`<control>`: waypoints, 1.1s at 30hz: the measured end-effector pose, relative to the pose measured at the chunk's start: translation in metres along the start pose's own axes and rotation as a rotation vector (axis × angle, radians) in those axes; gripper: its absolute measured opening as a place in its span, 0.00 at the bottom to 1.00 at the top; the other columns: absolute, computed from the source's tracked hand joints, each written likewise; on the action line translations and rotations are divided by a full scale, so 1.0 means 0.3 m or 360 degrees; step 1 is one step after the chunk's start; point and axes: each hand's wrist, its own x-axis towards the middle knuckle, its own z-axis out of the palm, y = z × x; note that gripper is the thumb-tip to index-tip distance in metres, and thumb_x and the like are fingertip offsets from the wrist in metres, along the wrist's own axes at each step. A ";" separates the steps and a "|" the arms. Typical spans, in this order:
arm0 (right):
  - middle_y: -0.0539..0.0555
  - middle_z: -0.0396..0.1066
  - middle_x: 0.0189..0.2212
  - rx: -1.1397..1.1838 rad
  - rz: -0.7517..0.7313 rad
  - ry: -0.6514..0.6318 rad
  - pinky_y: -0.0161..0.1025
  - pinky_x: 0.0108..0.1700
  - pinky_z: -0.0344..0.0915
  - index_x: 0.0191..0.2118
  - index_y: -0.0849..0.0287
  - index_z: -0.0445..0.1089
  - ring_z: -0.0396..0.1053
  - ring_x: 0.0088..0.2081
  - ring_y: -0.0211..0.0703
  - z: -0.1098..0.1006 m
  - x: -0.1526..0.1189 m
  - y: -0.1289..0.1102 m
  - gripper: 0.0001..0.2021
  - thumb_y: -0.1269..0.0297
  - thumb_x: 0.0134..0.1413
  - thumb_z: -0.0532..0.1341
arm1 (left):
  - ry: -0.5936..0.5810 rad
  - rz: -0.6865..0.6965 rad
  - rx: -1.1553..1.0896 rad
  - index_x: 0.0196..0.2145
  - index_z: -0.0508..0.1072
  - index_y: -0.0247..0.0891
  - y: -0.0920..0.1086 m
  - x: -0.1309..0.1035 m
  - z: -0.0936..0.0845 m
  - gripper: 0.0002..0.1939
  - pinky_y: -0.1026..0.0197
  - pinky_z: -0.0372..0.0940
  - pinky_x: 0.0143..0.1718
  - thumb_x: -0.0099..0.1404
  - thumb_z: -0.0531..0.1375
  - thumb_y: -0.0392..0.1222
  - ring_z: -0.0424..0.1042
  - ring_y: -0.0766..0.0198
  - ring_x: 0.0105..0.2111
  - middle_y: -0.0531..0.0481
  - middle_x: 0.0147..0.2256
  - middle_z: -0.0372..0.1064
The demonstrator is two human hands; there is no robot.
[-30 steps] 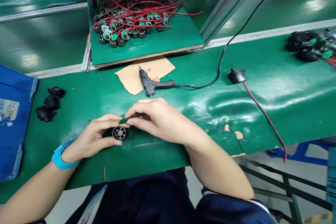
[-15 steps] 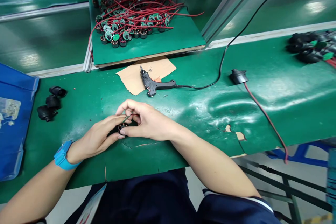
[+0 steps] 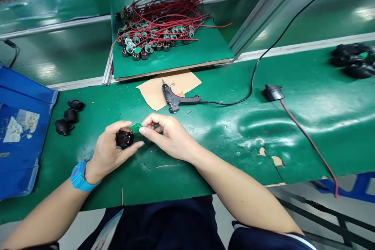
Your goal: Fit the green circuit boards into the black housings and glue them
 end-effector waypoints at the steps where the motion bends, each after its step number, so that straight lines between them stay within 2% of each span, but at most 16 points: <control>1: 0.49 0.69 0.30 0.0037 0.0042 -0.0016 0.34 0.33 0.62 0.35 0.60 0.71 0.65 0.31 0.35 0.007 0.000 0.002 0.11 0.57 0.60 0.67 | 0.0075 0.0039 0.0084 0.57 0.63 0.42 -0.005 -0.003 0.000 0.25 0.61 0.71 0.36 0.68 0.67 0.47 0.75 0.62 0.33 0.50 0.38 0.75; 3: 0.48 0.69 0.27 0.0130 0.0129 -0.0057 0.33 0.28 0.58 0.33 0.61 0.72 0.63 0.27 0.33 0.026 -0.003 0.003 0.13 0.55 0.58 0.68 | 0.0129 0.0115 0.0220 0.53 0.67 0.44 -0.011 -0.005 -0.005 0.20 0.62 0.69 0.32 0.68 0.66 0.47 0.74 0.64 0.28 0.53 0.32 0.76; 5: 0.47 0.70 0.25 0.0183 0.0180 -0.0093 0.33 0.27 0.57 0.33 0.61 0.73 0.62 0.25 0.33 0.040 -0.007 0.000 0.15 0.53 0.58 0.69 | 0.0133 0.0150 0.0265 0.50 0.70 0.42 -0.007 -0.005 -0.013 0.16 0.62 0.69 0.33 0.68 0.67 0.46 0.77 0.63 0.30 0.51 0.34 0.79; 8: 0.51 0.76 0.29 0.0001 0.0082 -0.0157 0.35 0.31 0.65 0.37 0.60 0.75 0.69 0.28 0.37 0.019 -0.011 -0.012 0.14 0.53 0.63 0.64 | 0.0171 0.0130 0.0141 0.48 0.72 0.41 0.005 -0.005 -0.026 0.14 0.62 0.71 0.37 0.67 0.68 0.43 0.81 0.62 0.36 0.49 0.39 0.81; 10: 0.54 0.79 0.38 -0.0416 -0.0157 0.0010 0.42 0.42 0.70 0.43 0.58 0.76 0.75 0.38 0.43 -0.039 -0.006 -0.013 0.10 0.58 0.66 0.60 | 0.0221 0.0056 0.0036 0.47 0.73 0.41 0.012 -0.006 -0.031 0.14 0.62 0.73 0.38 0.66 0.69 0.42 0.81 0.62 0.36 0.50 0.39 0.82; 12: 0.58 0.77 0.48 -0.1036 -0.0319 0.0336 0.51 0.52 0.69 0.51 0.55 0.74 0.73 0.50 0.51 -0.121 0.006 -0.001 0.13 0.65 0.63 0.59 | 0.0292 -0.0063 -0.0043 0.46 0.74 0.42 0.017 -0.008 -0.034 0.13 0.63 0.73 0.37 0.65 0.69 0.42 0.81 0.64 0.35 0.51 0.38 0.81; 14: 0.63 0.73 0.54 -0.1617 -0.0214 0.0527 0.58 0.54 0.66 0.57 0.56 0.70 0.70 0.54 0.60 -0.202 0.025 0.028 0.21 0.71 0.57 0.59 | 0.0345 -0.0193 -0.0097 0.46 0.75 0.42 0.019 -0.007 -0.035 0.13 0.65 0.73 0.35 0.64 0.70 0.43 0.80 0.65 0.33 0.52 0.37 0.81; 17: 0.68 0.73 0.51 -0.1989 0.0040 0.0443 0.61 0.52 0.67 0.60 0.63 0.67 0.71 0.52 0.65 -0.278 0.055 0.078 0.28 0.76 0.52 0.57 | 0.0368 -0.0348 -0.0145 0.44 0.76 0.41 0.017 -0.004 -0.035 0.12 0.66 0.73 0.31 0.65 0.69 0.44 0.79 0.66 0.31 0.52 0.35 0.79; 21: 0.65 0.74 0.47 -0.1937 -0.0071 0.0435 0.57 0.50 0.68 0.56 0.60 0.68 0.71 0.50 0.63 -0.279 0.054 0.072 0.22 0.73 0.56 0.56 | 0.0405 -0.0469 -0.0175 0.43 0.76 0.41 0.006 0.001 -0.039 0.11 0.67 0.71 0.30 0.64 0.69 0.44 0.77 0.67 0.29 0.54 0.33 0.77; 23: 0.62 0.74 0.46 -0.1704 -0.0218 0.0456 0.53 0.48 0.69 0.52 0.56 0.69 0.72 0.47 0.58 -0.258 0.030 0.031 0.15 0.69 0.60 0.57 | 0.0442 -0.0508 -0.0182 0.44 0.77 0.41 0.001 0.001 -0.040 0.12 0.67 0.72 0.31 0.64 0.69 0.44 0.77 0.67 0.30 0.54 0.33 0.77; 26: 0.56 0.71 0.36 -0.1170 -0.0346 0.0350 0.45 0.38 0.67 0.41 0.54 0.69 0.70 0.35 0.47 -0.224 -0.017 -0.034 0.03 0.62 0.65 0.61 | 0.0484 -0.0537 -0.0214 0.44 0.76 0.42 -0.004 -0.002 -0.036 0.13 0.66 0.73 0.35 0.63 0.70 0.44 0.78 0.66 0.33 0.53 0.36 0.78; 29: 0.50 0.63 0.27 -0.0873 -0.0388 0.0182 0.42 0.27 0.60 0.32 0.54 0.65 0.61 0.26 0.41 -0.200 -0.047 -0.063 0.12 0.56 0.64 0.64 | 0.0497 -0.0556 -0.0246 0.45 0.76 0.41 -0.004 -0.003 -0.034 0.13 0.65 0.73 0.36 0.63 0.70 0.45 0.79 0.65 0.35 0.52 0.38 0.79; 33: 0.49 0.61 0.26 -0.0814 -0.0459 0.0109 0.41 0.26 0.57 0.29 0.54 0.63 0.60 0.26 0.40 -0.176 -0.052 -0.059 0.15 0.53 0.65 0.62 | 0.0497 -0.0565 -0.0239 0.44 0.77 0.41 0.002 0.000 -0.038 0.13 0.65 0.74 0.36 0.64 0.69 0.46 0.79 0.65 0.35 0.51 0.38 0.79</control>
